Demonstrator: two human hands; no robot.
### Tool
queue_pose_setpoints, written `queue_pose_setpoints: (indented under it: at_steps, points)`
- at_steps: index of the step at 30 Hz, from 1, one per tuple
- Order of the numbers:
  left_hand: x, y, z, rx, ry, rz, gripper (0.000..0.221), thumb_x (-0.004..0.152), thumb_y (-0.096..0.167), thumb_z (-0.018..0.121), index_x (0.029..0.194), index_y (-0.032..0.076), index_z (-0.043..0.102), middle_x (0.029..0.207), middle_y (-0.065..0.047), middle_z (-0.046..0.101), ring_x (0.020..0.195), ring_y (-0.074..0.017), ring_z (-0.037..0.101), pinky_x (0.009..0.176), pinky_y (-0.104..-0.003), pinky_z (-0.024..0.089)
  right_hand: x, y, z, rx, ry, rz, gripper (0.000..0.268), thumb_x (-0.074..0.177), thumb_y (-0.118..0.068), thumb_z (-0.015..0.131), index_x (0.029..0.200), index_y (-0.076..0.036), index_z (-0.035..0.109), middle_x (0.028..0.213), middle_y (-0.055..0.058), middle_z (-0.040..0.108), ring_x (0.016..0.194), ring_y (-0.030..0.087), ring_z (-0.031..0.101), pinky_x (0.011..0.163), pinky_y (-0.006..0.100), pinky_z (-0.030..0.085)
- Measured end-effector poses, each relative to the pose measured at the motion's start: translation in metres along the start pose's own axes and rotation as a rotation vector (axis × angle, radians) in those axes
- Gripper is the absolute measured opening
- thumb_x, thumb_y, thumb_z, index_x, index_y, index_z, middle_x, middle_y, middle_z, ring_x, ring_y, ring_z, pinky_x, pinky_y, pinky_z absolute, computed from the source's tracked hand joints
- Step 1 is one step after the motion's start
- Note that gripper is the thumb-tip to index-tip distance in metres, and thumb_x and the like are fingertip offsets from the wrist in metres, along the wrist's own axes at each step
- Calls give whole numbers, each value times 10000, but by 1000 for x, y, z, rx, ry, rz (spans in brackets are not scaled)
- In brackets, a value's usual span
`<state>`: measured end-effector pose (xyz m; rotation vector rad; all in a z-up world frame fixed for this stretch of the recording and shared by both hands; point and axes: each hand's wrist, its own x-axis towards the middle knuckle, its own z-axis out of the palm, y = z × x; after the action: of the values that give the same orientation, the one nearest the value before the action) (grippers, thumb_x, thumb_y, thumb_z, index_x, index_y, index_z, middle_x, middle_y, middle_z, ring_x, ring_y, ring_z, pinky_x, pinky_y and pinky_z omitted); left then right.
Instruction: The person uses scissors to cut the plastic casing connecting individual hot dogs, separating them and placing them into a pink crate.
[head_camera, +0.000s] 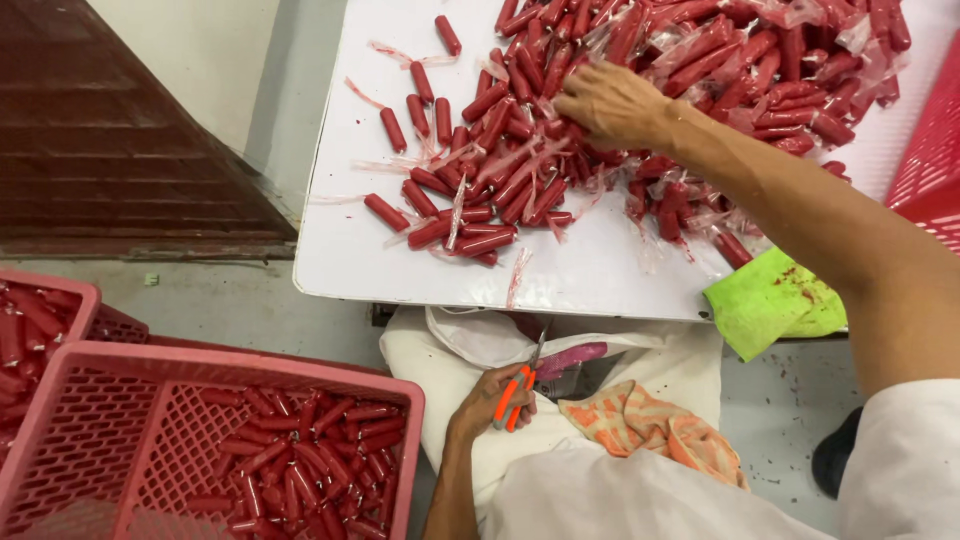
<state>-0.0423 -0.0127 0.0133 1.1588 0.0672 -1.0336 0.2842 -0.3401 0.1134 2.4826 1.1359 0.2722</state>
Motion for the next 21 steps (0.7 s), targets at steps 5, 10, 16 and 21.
queue_pose_setpoints:
  at_steps: [5,10,16,21]
  points:
    - [-3,-1,0,10,7,15,471,851,127,654,1307,15,612,724,-135,657,572,-189,612,486,-274,473,-6,-7,15,-6,-111,-104,458,980,-249,523,1432,-179,512,1488,71,555,1191,216,554,967,351,437]
    - [-12,6,7,58,31,15,283,806,144,649,1063,29,626,752,-137,657,588,-186,609,485,-264,465,1,-3,20,-58,-90,-135,441,947,-263,590,1385,-219,567,1433,40,614,1188,206,566,976,347,444]
    - [-18,-41,-8,-17,60,-35,685,822,51,741,1476,26,540,810,-120,688,652,-196,658,561,-277,557,-31,-22,-6,142,90,-102,397,872,-129,686,1266,-149,651,1368,55,686,1263,236,602,1116,398,395]
    - [-52,-7,5,158,138,-129,762,772,-23,610,1502,190,571,825,-61,646,664,-129,584,547,-228,519,-66,-80,-107,1084,41,501,171,1108,-52,603,1023,-55,454,892,96,509,801,267,573,711,409,491]
